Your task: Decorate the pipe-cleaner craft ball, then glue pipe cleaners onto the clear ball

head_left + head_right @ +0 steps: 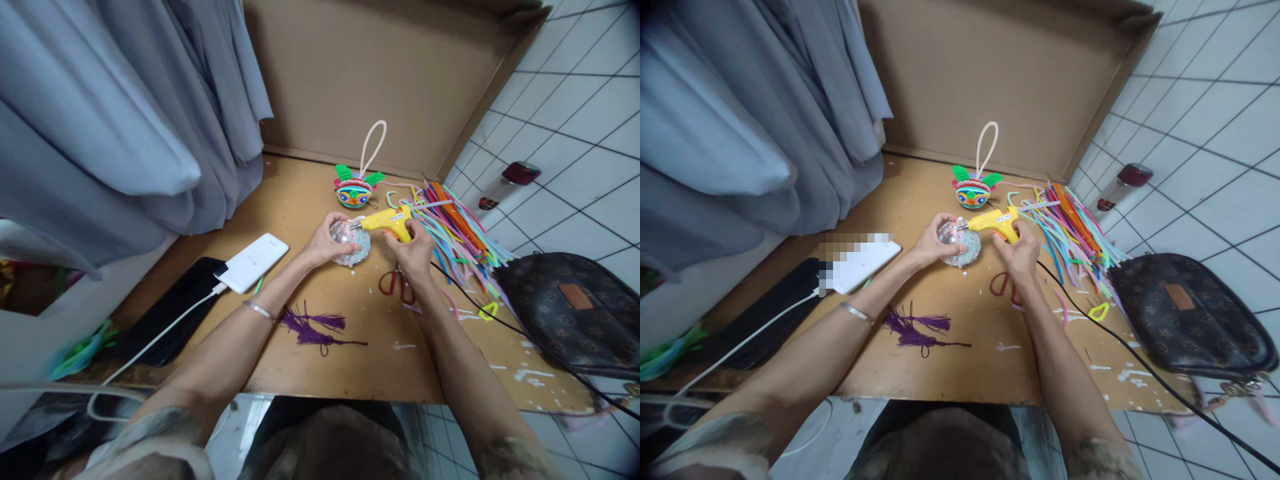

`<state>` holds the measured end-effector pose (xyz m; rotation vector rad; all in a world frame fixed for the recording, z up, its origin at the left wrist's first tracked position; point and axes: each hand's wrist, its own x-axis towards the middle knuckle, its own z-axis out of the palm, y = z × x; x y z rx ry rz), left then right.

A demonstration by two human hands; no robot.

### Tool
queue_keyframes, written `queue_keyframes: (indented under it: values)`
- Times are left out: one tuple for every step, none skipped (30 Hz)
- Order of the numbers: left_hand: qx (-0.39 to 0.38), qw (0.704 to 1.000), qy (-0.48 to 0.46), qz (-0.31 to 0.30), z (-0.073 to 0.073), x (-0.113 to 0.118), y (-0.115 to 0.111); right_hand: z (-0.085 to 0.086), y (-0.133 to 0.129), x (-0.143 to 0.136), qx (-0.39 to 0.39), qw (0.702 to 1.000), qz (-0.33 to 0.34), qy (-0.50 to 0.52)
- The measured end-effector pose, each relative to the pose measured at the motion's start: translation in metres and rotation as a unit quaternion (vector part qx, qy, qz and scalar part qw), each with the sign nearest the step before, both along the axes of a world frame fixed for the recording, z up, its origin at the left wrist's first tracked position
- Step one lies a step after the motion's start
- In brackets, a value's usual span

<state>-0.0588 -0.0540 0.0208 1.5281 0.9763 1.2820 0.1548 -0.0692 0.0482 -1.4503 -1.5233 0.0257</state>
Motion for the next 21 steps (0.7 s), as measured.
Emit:
queue_keyframes:
  values:
    - [0.0, 1.0, 0.001, 0.0, 0.0004, 0.0002, -0.0005, -0.0002, -0.0001, -0.0003, 0.003, 1.0, 0.001, 0.003]
    - [0.002, 1.0, 0.003, 0.001, 0.0007, 0.0004, -0.0009, -0.0006, -0.0002, -0.0007, 0.004, 1.0, 0.003, 0.005]
    - [0.005, 1.0, 0.004, 0.004, 0.001, 0.0005, -0.0012, -0.0009, -0.0005, -0.0011, 0.005, 1.0, 0.004, 0.008]
    - [0.008, 1.0, 0.006, 0.006, 0.0011, 0.0005, -0.0013, -0.0013, -0.0008, -0.0017, 0.006, 1.0, 0.005, 0.01]
    - [0.01, 1.0, 0.008, 0.008, 0.0011, 0.0004, -0.0013, -0.0015, -0.0012, -0.0025, 0.006, 1.0, 0.004, 0.013]
    - [0.01, 1.0, 0.01, 0.01, 0.0009, 0.0004, -0.0012, -0.0017, -0.0016, -0.0034, 0.005, 1.0, 0.002, 0.016]
    - [0.009, 1.0, 0.012, 0.01, 0.0007, 0.0003, -0.001, -0.0017, -0.0022, -0.0044, 0.004, 1.0, 0.0, 0.018]
    - [0.007, 1.0, 0.012, 0.011, 0.0004, 0.0002, -0.0007, -0.0016, -0.0027, -0.0055, 0.002, 1.0, -0.002, 0.02]
    - [0.006, 1.0, 0.012, 0.011, 0.0, 0.0001, -0.0003, -0.0014, -0.0033, -0.0065, 0.001, 1.0, -0.004, 0.021]
    - [0.006, 1.0, 0.01, 0.011, -0.0003, 0.0002, -0.0001, -0.001, -0.0038, -0.0075, 0.0, 1.0, -0.006, 0.022]
    - [0.007, 1.0, 0.007, 0.011, -0.0006, 0.0003, 0.0, -0.0005, -0.0042, -0.0084, 0.0, 1.0, -0.008, 0.022]
    - [0.009, 1.0, 0.005, 0.01, -0.0008, 0.0005, 0.0, 0.0, -0.0046, -0.009, 0.001, 1.0, -0.011, 0.023]
    - [0.01, 1.0, 0.004, 0.007, -0.0009, 0.0008, -0.0001, 0.0005, -0.0049, -0.0094, 0.002, 1.0, -0.014, 0.023]
    - [0.011, 1.0, 0.004, 0.004, -0.0009, 0.0012, -0.0004, 0.001, -0.0051, -0.0096, 0.003, 1.0, -0.018, 0.023]
    - [0.011, 1.0, 0.004, 0.001, -0.0007, 0.0017, -0.0008, 0.0014, -0.0051, -0.0095, 0.004, 1.0, -0.019, 0.023]
    - [0.009, 1.0, 0.005, -0.002, -0.0005, 0.0021, -0.0013, 0.0016, -0.005, -0.0092, 0.006, 1.0, -0.02, 0.022]
    - [0.007, 1.0, 0.006, -0.004, -0.0002, 0.0025, -0.0018, 0.0018, -0.0048, -0.0086, 0.008, 1.0, -0.019, 0.021]
    - [0.004, 1.0, 0.005, -0.004, 0.0001, 0.0028, -0.0022, 0.002, -0.0044, -0.0078, 0.009, 1.0, -0.017, 0.02]
    - [0.002, 1.0, 0.004, -0.003, 0.0005, 0.0031, -0.0025, 0.002, -0.0038, -0.0068, 0.01, 1.0, -0.015, 0.02]
    - [0.0, 1.0, 0.003, -0.002, 0.0009, 0.0033, -0.0027, 0.0022, -0.0031, -0.0057, 0.01, 1.0, -0.014, 0.02]
    - [-0.002, 1.0, 0.001, -0.003, 0.0013, 0.0034, -0.0029, 0.0023, -0.0024, -0.0047, 0.009, 1.0, -0.013, 0.02]
